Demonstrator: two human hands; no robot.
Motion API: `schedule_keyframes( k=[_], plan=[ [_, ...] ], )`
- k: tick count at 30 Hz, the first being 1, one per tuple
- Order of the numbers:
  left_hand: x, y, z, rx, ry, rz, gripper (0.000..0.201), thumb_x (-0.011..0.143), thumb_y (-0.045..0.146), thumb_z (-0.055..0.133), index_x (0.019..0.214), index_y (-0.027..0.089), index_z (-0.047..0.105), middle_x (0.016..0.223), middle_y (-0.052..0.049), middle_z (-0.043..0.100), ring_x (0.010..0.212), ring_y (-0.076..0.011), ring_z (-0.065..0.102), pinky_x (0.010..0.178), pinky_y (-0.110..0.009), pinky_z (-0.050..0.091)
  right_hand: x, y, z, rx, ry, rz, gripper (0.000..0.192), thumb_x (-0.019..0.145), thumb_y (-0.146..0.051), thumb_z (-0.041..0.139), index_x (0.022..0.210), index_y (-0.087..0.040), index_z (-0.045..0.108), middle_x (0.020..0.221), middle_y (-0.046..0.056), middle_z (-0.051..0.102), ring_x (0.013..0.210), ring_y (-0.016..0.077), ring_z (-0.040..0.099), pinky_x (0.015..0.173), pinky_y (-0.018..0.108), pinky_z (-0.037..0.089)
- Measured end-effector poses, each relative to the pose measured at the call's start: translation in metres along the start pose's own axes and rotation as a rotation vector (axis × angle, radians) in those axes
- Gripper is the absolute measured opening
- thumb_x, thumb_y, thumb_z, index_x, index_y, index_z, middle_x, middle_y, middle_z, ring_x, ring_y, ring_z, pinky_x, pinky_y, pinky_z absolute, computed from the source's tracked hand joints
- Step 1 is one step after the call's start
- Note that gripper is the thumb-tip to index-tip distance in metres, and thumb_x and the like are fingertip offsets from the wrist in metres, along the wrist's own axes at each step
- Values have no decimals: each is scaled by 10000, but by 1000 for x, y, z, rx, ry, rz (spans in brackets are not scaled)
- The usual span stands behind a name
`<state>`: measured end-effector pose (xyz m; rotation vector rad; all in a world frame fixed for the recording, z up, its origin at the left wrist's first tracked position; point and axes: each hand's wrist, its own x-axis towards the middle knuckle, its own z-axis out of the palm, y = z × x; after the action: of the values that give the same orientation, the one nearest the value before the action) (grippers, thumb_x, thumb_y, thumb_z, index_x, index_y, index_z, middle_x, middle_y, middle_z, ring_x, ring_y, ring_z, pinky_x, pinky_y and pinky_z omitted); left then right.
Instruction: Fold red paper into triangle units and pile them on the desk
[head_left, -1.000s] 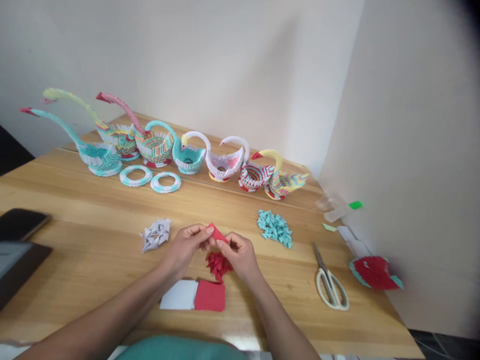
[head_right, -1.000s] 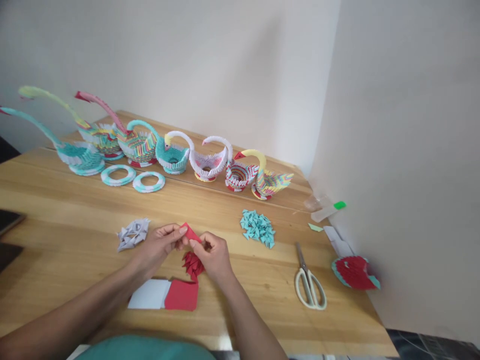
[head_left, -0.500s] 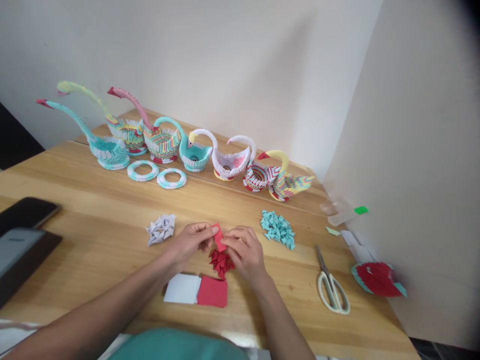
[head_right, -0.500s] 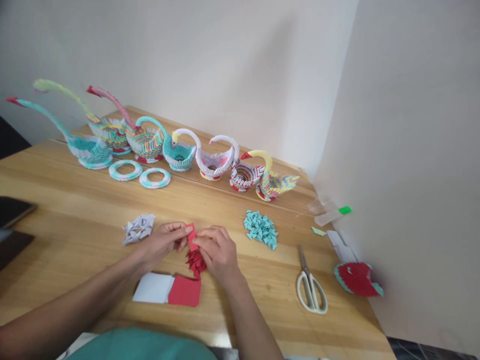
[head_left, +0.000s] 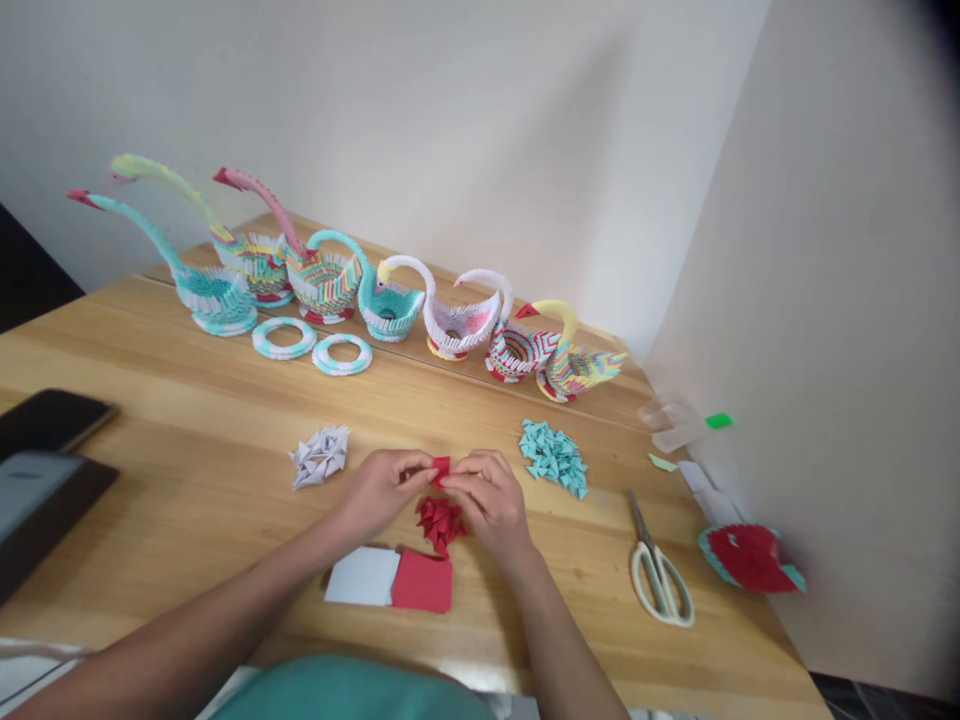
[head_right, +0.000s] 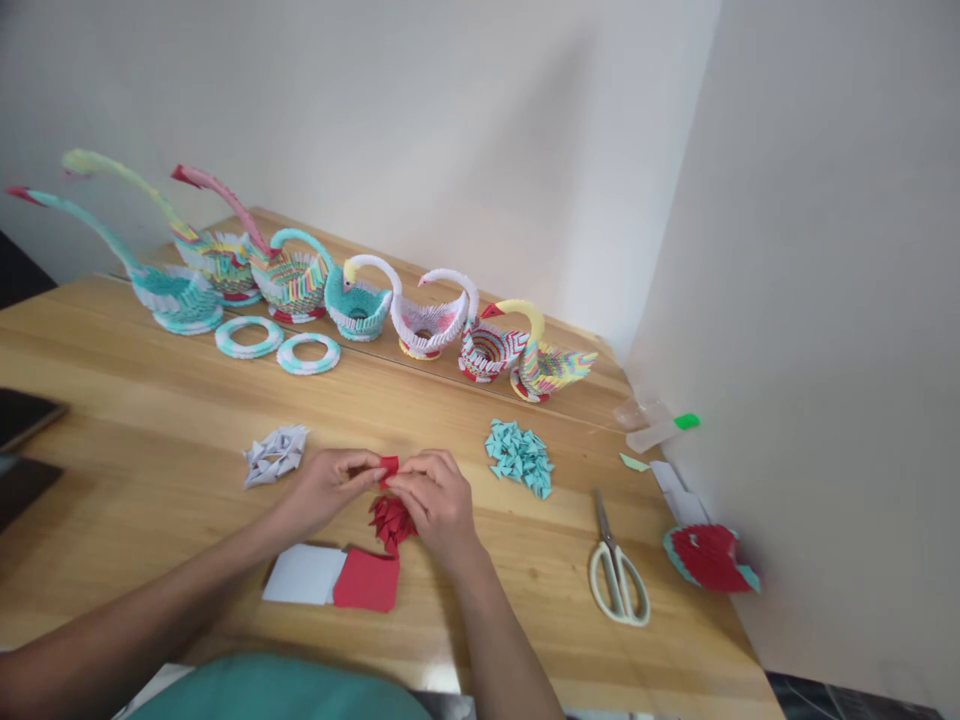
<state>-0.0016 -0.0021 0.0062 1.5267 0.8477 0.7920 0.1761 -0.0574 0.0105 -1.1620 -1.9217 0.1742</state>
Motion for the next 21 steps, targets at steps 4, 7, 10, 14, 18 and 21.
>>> schedule_keyframes(
  k=[4,7,10,14,18,21],
  plan=[
    [-4,1,1,229,-24,123,220,832,270,553,688,200,704,639,-11,665,616,-178,564,593,-235,356,-1,-1,1,76,55,105,98,868,-223,628,863,-245,723,890,50,664,879,210,604,799,369,491],
    [-5,2,2,316,-58,162,244,855,256,528,691,199,700,670,-23,675,636,-181,586,610,-235,362,-1,-3,2,112,86,214,83,849,-219,640,828,-237,718,972,66,670,936,219,622,833,369,492],
    [-4,1,2,357,-100,161,268,883,252,494,720,192,697,717,-35,690,679,-188,608,642,-238,374,-1,-5,2,157,70,285,87,846,-204,637,799,-227,706,908,55,698,873,204,646,799,340,496],
    [-5,1,1,379,-116,155,275,898,251,479,722,190,681,703,-24,678,673,-180,603,637,-233,368,-2,-6,3,198,40,367,80,854,-215,629,804,-215,690,793,29,703,740,173,642,709,293,491],
    [-5,3,1,379,-118,137,266,889,245,480,690,188,646,664,-7,650,632,-167,579,606,-228,352,-3,-6,5,227,52,432,87,849,-233,625,786,-210,681,776,22,703,708,165,633,691,279,486],
    [-6,4,2,383,-131,135,264,885,238,479,663,186,612,634,4,622,607,-156,556,595,-225,343,-5,-4,6,245,54,473,86,841,-238,630,776,-204,675,755,18,694,697,161,627,675,268,481]
  ],
)
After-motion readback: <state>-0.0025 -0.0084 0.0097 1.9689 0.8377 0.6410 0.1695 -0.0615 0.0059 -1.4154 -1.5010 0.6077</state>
